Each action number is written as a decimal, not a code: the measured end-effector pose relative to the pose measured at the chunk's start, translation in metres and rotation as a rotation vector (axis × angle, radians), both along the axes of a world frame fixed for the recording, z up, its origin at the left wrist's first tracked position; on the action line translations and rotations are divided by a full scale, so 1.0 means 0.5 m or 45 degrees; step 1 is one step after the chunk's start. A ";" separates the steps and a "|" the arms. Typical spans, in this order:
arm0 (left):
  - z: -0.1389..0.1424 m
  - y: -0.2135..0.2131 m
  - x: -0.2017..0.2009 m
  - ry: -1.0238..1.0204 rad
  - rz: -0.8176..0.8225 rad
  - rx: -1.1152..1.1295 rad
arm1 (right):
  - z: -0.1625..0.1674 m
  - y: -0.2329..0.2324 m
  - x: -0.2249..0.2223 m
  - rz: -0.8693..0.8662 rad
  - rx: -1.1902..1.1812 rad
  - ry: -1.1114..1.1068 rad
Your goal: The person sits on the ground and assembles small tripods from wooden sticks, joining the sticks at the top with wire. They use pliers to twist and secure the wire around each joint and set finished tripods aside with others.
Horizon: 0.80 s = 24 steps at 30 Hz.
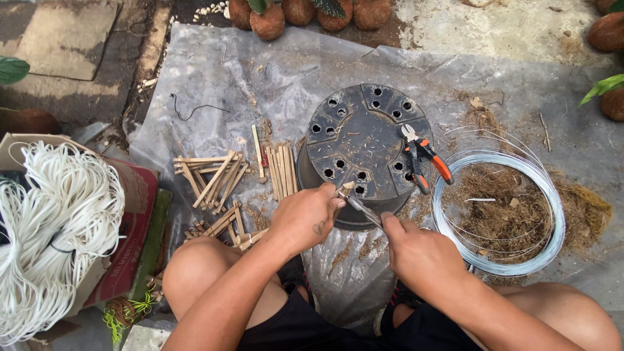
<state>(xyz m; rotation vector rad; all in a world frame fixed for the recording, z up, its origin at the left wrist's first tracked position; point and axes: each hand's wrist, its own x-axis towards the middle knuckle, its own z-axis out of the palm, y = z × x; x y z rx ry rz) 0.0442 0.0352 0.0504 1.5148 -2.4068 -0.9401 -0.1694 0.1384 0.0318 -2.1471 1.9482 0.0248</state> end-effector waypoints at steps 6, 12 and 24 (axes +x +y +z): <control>-0.012 -0.012 -0.002 0.006 -0.038 0.062 | -0.024 -0.006 -0.005 0.009 -0.042 -0.306; -0.032 -0.018 0.015 0.670 0.017 0.360 | -0.029 -0.025 -0.047 -0.336 1.011 -1.925; -0.061 -0.026 0.038 1.171 -0.060 0.627 | 0.018 -0.025 -0.047 -0.297 1.391 -2.588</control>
